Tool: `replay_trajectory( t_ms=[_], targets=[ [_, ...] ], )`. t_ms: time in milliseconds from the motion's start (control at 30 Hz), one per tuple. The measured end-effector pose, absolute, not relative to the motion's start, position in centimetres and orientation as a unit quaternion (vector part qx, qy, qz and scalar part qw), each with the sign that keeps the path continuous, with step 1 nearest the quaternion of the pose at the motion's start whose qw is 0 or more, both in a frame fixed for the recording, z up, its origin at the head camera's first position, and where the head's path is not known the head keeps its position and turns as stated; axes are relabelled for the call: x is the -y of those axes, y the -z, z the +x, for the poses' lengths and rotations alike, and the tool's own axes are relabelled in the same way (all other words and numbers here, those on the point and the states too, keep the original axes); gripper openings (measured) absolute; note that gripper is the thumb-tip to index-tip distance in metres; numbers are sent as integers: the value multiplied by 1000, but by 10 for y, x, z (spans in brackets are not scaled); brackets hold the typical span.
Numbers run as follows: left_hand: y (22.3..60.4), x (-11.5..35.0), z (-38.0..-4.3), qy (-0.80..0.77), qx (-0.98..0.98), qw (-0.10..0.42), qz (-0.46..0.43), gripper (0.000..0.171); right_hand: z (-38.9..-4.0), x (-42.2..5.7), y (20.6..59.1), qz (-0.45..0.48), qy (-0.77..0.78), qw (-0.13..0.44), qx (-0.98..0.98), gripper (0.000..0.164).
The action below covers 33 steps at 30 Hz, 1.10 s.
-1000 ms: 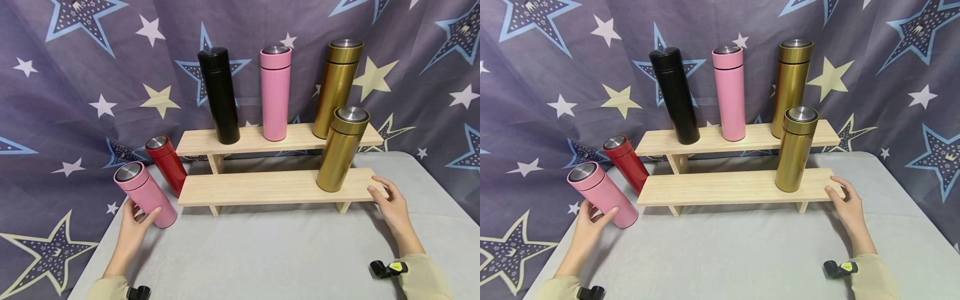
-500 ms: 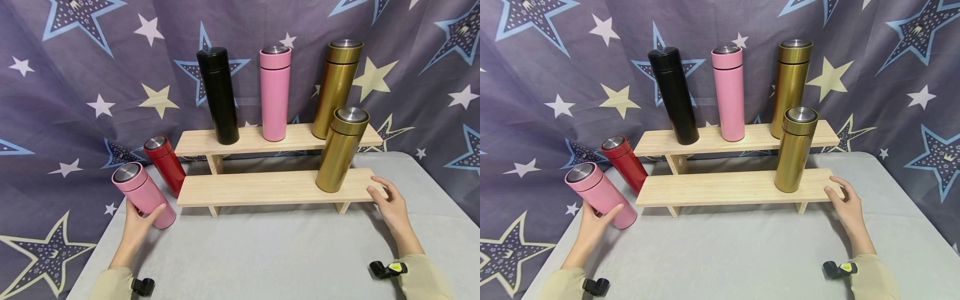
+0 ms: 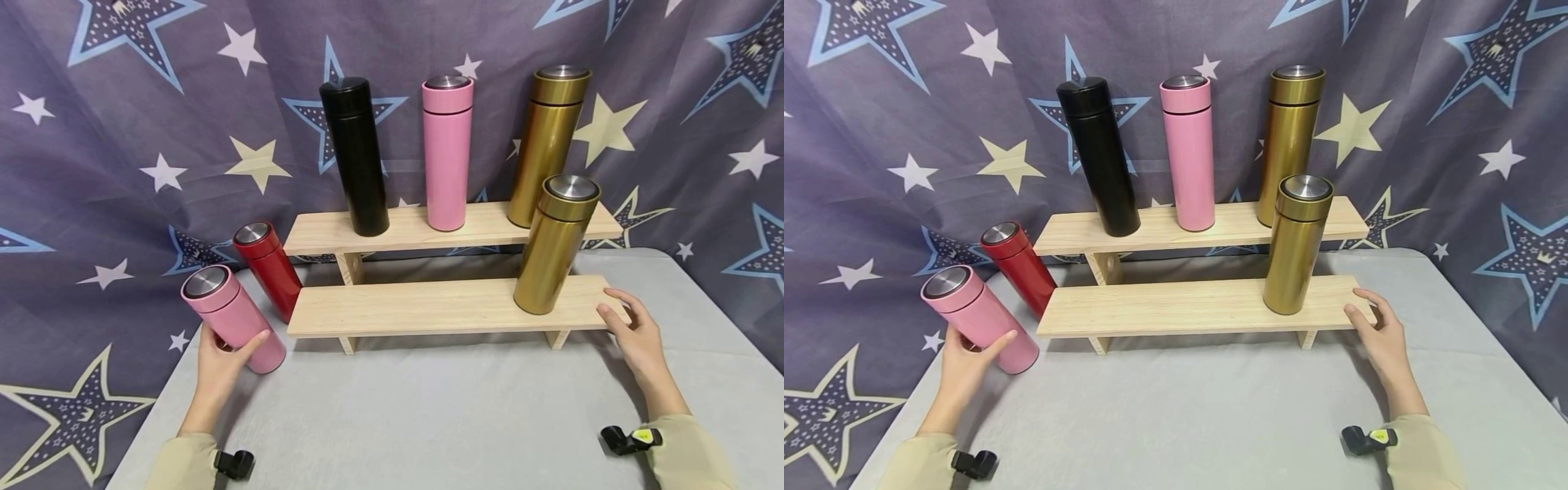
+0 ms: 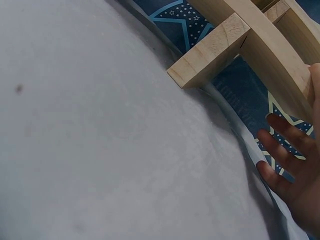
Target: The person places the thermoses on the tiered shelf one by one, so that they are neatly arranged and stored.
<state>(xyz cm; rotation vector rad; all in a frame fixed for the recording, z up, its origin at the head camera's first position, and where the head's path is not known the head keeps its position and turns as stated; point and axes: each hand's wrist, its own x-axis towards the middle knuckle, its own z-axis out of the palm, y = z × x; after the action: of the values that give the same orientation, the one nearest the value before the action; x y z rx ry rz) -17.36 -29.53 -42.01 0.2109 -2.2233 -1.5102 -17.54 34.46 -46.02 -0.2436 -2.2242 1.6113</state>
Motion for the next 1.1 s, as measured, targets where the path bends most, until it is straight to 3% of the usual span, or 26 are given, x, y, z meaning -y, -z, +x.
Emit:
replay_trajectory(
  t_ms=[1100],
  targets=[
    [374,283,-146,526,813,239,70,63,-175,-343,459,-95,-569,187,795,43]
  ],
)
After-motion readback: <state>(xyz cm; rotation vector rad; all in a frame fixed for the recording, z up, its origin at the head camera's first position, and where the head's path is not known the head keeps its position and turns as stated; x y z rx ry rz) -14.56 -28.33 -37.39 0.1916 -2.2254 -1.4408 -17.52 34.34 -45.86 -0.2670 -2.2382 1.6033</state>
